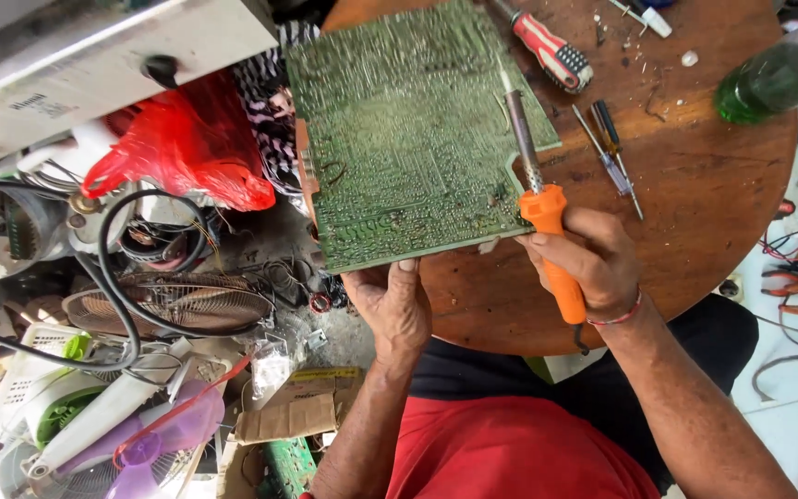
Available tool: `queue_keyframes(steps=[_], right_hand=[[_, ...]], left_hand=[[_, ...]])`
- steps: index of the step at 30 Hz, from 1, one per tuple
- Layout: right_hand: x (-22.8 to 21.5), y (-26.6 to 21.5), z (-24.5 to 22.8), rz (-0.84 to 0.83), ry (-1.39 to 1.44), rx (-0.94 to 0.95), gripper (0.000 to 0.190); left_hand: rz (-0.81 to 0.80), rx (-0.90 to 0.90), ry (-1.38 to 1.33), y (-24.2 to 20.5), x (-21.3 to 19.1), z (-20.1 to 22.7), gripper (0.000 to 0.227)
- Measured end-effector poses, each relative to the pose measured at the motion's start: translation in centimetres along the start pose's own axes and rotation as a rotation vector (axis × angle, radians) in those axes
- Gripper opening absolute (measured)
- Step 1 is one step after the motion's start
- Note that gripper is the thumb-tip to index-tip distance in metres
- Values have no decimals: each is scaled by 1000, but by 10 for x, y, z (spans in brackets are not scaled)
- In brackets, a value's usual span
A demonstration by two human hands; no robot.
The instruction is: The person holds a green circuit board on a wooden table and uses a soldering iron to work on its surface. They reposition the board and continue applying the soldering iron to different areas while seated at the workbench.
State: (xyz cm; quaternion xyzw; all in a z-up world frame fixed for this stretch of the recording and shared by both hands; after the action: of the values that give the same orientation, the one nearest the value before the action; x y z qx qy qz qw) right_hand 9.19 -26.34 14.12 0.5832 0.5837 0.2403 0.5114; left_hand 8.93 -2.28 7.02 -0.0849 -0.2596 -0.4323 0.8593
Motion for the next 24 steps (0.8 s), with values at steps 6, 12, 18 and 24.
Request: queue_keyframes(steps=[6, 12, 18, 24], right_hand=[[-15, 63, -39, 46, 36, -93, 25], [-27, 114, -65, 93, -5, -141, 19], [-17, 124, -63, 39, 128, -43, 28], [-3, 115, -58, -126, -2, 49, 38]], left_hand=[[-113, 44, -36, 9, 32, 59, 70], [-190, 20, -71, 16, 52, 84, 66], [-142, 194, 361, -8, 32, 76, 107], [-51, 707, 827, -46, 22, 147, 72]])
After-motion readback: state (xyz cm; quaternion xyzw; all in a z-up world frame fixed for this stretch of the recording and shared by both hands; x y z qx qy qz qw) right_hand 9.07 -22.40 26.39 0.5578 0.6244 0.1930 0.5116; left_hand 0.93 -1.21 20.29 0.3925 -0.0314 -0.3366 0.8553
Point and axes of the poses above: each hand's wrist, its own y-axis towards the middle knuckle, its own x-axis out of the palm, z = x × y, the point moved 10 cm from there along y, towards the middle knuckle, and after that the axes turned 9 degrees about y, right-handed, at the moved point
